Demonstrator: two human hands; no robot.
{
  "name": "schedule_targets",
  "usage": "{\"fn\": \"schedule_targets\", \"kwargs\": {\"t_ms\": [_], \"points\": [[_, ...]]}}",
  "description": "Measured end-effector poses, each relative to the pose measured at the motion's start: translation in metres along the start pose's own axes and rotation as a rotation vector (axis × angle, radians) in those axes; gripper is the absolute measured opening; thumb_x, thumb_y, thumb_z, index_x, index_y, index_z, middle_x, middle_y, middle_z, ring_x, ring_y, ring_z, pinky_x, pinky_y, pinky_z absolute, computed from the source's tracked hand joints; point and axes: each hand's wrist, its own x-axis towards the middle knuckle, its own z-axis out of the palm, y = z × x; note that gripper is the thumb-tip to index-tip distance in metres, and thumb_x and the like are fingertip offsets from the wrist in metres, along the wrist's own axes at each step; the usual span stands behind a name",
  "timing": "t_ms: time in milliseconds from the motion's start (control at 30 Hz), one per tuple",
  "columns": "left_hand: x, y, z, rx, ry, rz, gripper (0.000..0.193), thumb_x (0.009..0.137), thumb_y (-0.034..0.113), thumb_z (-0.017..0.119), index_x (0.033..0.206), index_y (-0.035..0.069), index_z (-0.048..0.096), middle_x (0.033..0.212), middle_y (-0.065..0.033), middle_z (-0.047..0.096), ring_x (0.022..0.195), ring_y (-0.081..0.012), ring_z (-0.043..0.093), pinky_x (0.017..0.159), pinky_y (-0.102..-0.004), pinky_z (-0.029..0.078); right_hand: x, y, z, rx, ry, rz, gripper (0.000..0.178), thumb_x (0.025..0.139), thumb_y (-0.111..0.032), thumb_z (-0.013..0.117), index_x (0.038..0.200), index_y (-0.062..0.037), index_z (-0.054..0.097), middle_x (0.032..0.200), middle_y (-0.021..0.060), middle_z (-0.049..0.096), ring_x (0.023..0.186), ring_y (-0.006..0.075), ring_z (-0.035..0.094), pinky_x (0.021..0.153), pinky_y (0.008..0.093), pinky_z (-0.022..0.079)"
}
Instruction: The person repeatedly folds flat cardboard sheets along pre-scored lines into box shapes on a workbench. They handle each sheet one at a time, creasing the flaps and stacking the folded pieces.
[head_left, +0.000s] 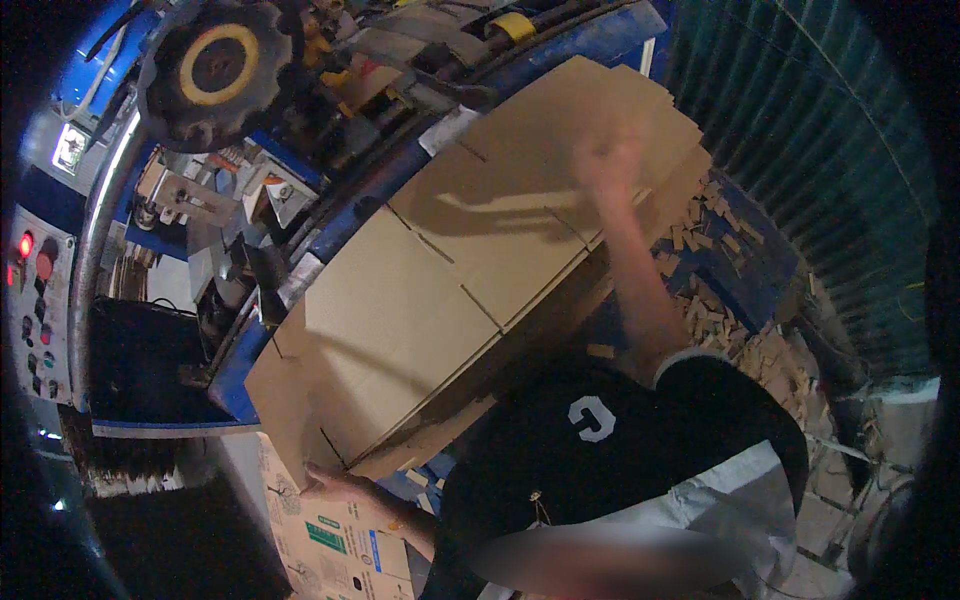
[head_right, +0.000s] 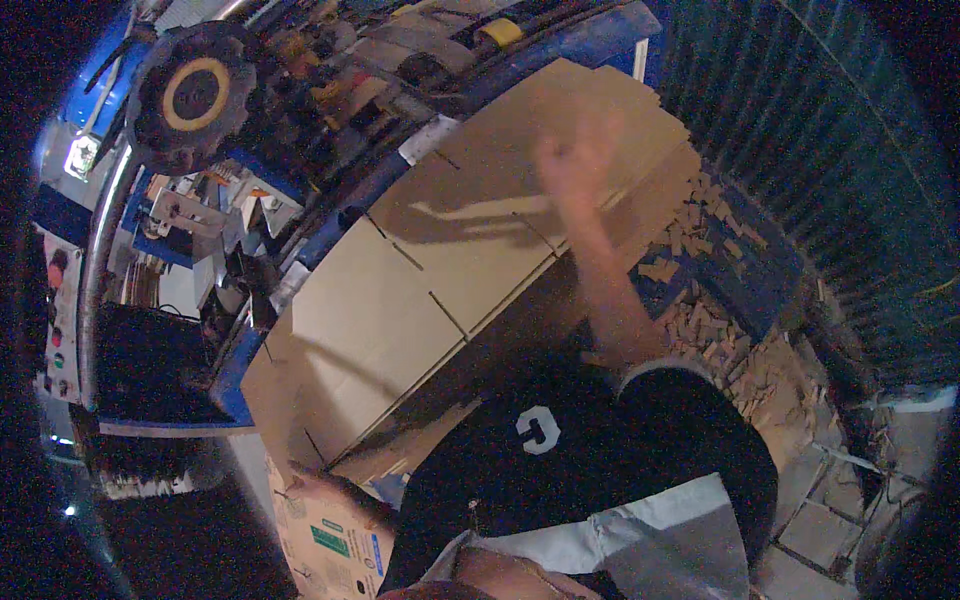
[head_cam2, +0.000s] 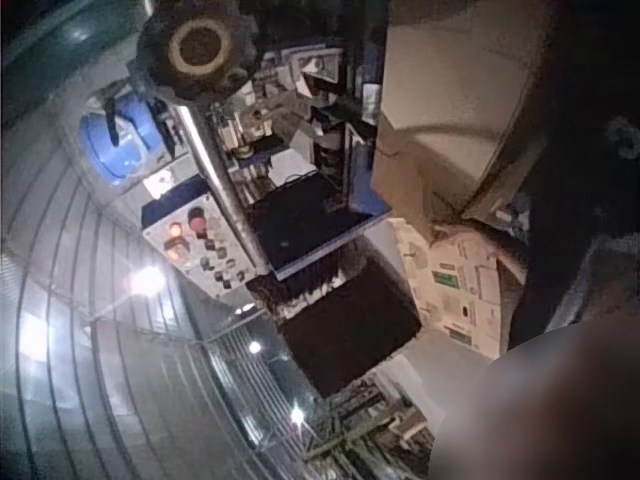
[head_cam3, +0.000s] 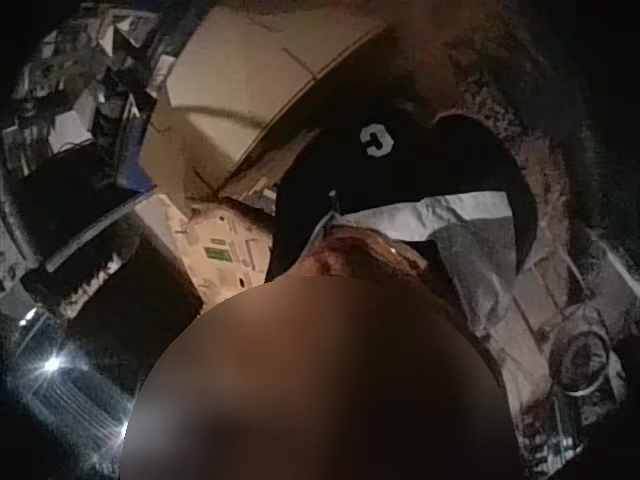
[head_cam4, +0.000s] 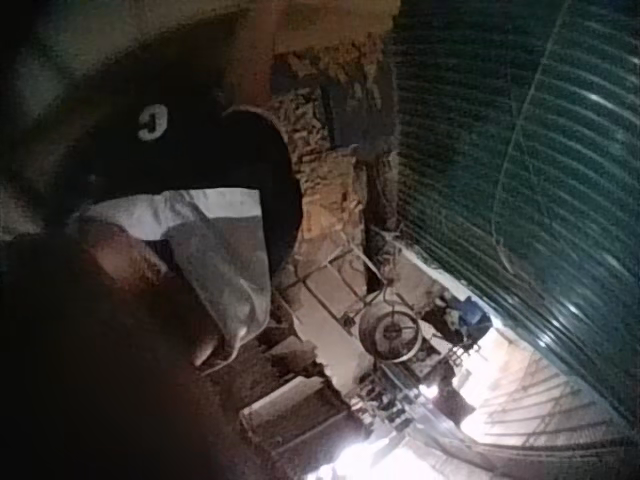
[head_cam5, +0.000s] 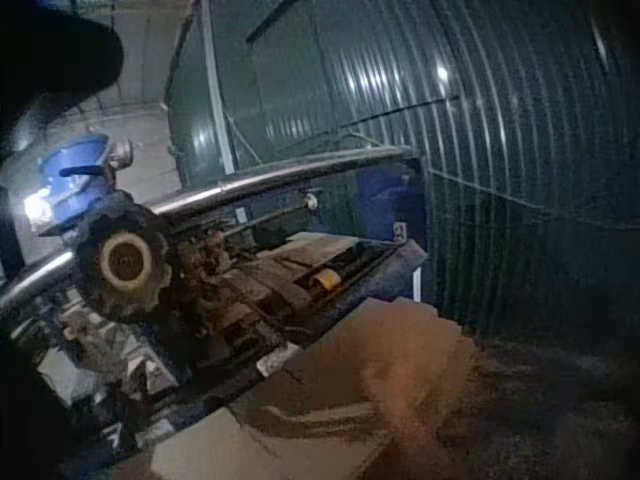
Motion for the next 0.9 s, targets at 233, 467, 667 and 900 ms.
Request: {"fn": "schedule_targets", "kwargs": {"t_ms": [233,467,667,900], "points": [[-0.002,0.034,0.009,0.434,0.085,-0.05,0.071,0.086,0.037,0.056,0.143,0.003,0.03,0.136,-0.0279,0.037,0.118,-0.0425,0.047,0.096,-0.0482,0.042,0.007,0.06,-0.014,-0.017,-0.141,0.273,0.068,0.076,-0.019,0.066,0.138,-0.0067,0.039,0.143,0.0293,0.03,0.128,0.0425,0.036,0.107,0.0481,0.027],[0.042,0.003,-0.048,0.777,0.064,0.495,0.048,0.09,0.029,0.055,0.128,0.001,0.048,0.126,-0.0217,0.05,0.11,-0.0357,0.053,0.095,-0.0424,0.046,0.034,0.051,-0.02,1.009,0.504,0.583,0.045,0.079,0.002,0.06,0.122,-0.006,0.05,0.117,0.0142,0.052,0.101,0.0231,0.055,0.082,0.0367,0.047],[0.064,-0.012,-0.05,-0.145,-0.357,0.087,0.037,0.092,0.014,0.053,0.121,-0.009,0.049,0.122,-0.0185,0.052,0.114,-0.0253,0.049,0.094,-0.0372,0.046,0.082,0.104,-0.014,1.064,0.34,0.73,0.033,0.083,0.002,0.055,0.116,-0.005,0.054,0.1,0.0078,0.06,0.086,0.0183,0.058,0.069,0.03,0.049],[0.042,0.037,-0.03,-0.669,-0.394,-0.39,0.039,0.087,0.012,0.059,0.12,-0.007,0.052,0.117,-0.0181,0.056,0.104,-0.0262,0.056,0.092,-0.0387,0.045,0.109,0.042,-0.049,1.15,-0.019,0.74,0.025,0.083,0.001,0.056,0.108,-0.0031,0.055,0.102,0.0055,0.06,0.088,0.0194,0.059,0.077,0.0303,0.049]]}}
